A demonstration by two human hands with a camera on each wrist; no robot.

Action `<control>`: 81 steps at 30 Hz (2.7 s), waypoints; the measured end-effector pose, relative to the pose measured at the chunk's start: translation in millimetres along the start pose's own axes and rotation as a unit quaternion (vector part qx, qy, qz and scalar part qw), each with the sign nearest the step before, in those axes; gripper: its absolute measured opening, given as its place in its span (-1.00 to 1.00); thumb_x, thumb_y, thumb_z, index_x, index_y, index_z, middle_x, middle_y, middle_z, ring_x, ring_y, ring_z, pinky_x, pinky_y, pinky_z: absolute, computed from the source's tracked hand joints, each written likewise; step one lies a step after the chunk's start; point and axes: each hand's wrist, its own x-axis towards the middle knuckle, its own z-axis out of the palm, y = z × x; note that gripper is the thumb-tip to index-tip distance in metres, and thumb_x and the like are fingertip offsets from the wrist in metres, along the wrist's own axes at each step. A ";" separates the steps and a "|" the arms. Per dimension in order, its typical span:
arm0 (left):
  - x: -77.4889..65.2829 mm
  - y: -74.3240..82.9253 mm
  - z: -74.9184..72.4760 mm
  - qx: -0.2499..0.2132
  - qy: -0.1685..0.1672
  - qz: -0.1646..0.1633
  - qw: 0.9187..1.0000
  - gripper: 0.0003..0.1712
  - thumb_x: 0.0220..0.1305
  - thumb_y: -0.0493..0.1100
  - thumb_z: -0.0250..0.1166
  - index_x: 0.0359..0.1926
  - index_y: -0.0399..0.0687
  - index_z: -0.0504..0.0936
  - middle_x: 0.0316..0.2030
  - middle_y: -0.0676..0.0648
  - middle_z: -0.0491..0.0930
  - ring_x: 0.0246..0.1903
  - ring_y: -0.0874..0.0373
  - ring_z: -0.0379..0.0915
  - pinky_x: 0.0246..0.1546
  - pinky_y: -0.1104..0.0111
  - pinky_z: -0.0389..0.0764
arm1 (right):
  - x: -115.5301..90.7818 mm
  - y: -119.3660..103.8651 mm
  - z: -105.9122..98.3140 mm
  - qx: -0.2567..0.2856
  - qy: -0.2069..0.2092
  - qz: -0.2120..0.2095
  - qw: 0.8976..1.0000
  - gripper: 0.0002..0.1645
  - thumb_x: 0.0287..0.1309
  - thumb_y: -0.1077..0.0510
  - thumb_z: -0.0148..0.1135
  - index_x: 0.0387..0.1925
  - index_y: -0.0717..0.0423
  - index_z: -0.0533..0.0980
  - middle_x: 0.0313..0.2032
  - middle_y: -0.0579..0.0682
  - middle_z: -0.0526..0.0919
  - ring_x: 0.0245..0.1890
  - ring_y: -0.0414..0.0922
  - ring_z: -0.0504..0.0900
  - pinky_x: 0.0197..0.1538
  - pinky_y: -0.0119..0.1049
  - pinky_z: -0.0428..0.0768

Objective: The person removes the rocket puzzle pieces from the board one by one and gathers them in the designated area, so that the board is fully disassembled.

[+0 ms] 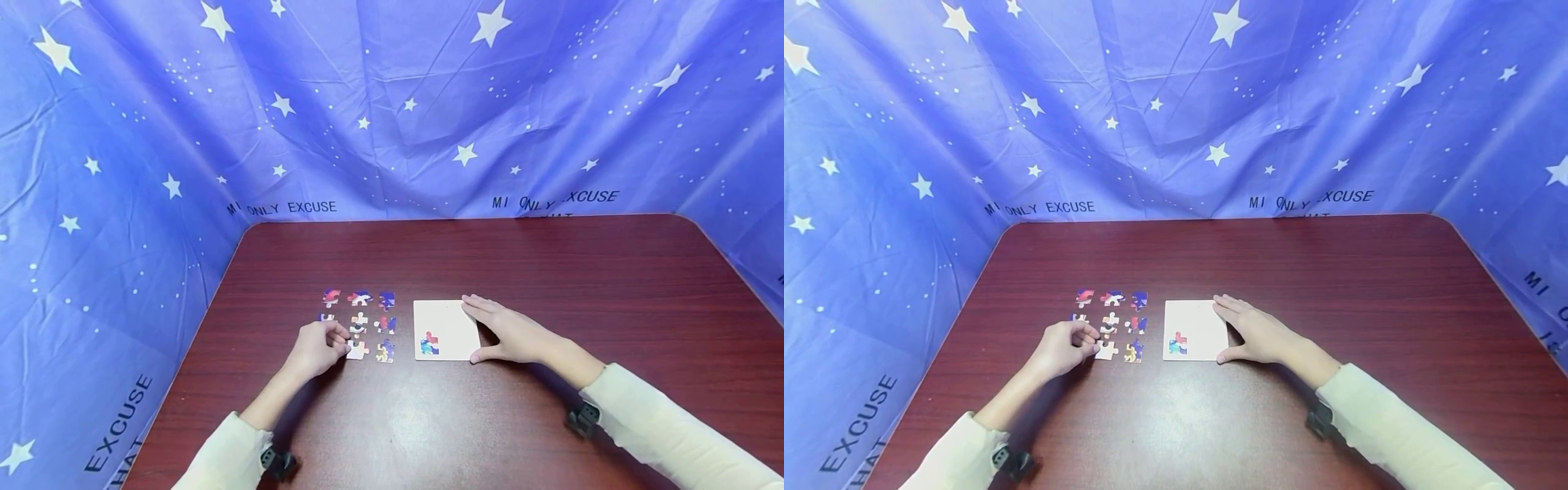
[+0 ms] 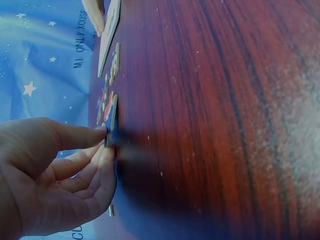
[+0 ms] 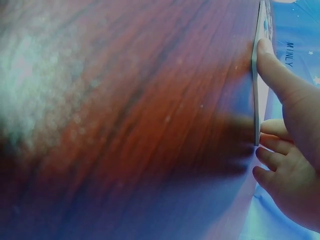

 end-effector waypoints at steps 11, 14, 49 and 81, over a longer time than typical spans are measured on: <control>-1.5 -0.3 2.0 -0.002 0.004 -0.007 1.000 -0.92 0.01 -0.35 0.37 -0.43 -0.15 0.64 -0.55 0.03 0.63 -0.53 0.32 0.48 -0.42 0.52 0.50 | -0.2 -0.7 0.1 -0.003 0.000 -0.002 1.000 0.14 -0.14 -0.21 0.47 0.36 0.29 0.22 0.43 0.20 0.22 0.43 0.14 0.21 0.39 0.05 0.27; -1.7 2.5 1.1 0.001 0.005 -0.002 1.000 -0.93 0.02 -0.34 0.37 -0.43 -0.16 0.63 -0.54 0.02 0.62 -0.52 0.32 0.48 -0.43 0.52 0.49 | 0.0 -0.3 0.2 -0.009 0.000 -0.001 1.000 0.14 -0.13 -0.22 0.46 0.37 0.30 0.22 0.43 0.21 0.21 0.43 0.15 0.20 0.39 0.06 0.27; 27.5 89.2 58.2 0.105 -0.125 0.190 0.968 -0.72 -0.03 -0.28 0.41 -0.20 -0.14 0.68 -0.36 -0.01 0.66 -0.36 0.25 0.51 -0.34 0.53 0.45 | 6.0 -9.1 4.0 -0.006 0.020 -0.027 0.999 0.13 -0.12 -0.20 0.46 0.35 0.33 0.23 0.40 0.26 0.25 0.41 0.17 0.24 0.36 0.05 0.31; 31.6 91.6 62.2 0.019 -0.126 0.185 0.975 -0.72 -0.07 -0.51 0.26 -0.28 -0.20 0.63 -0.39 -0.09 0.68 -0.35 0.14 0.59 -0.30 0.54 0.54 | 9.0 -12.2 0.9 -0.001 0.004 -0.013 1.000 0.14 -0.16 -0.17 0.49 0.34 0.35 0.24 0.39 0.26 0.26 0.40 0.18 0.24 0.36 0.06 0.31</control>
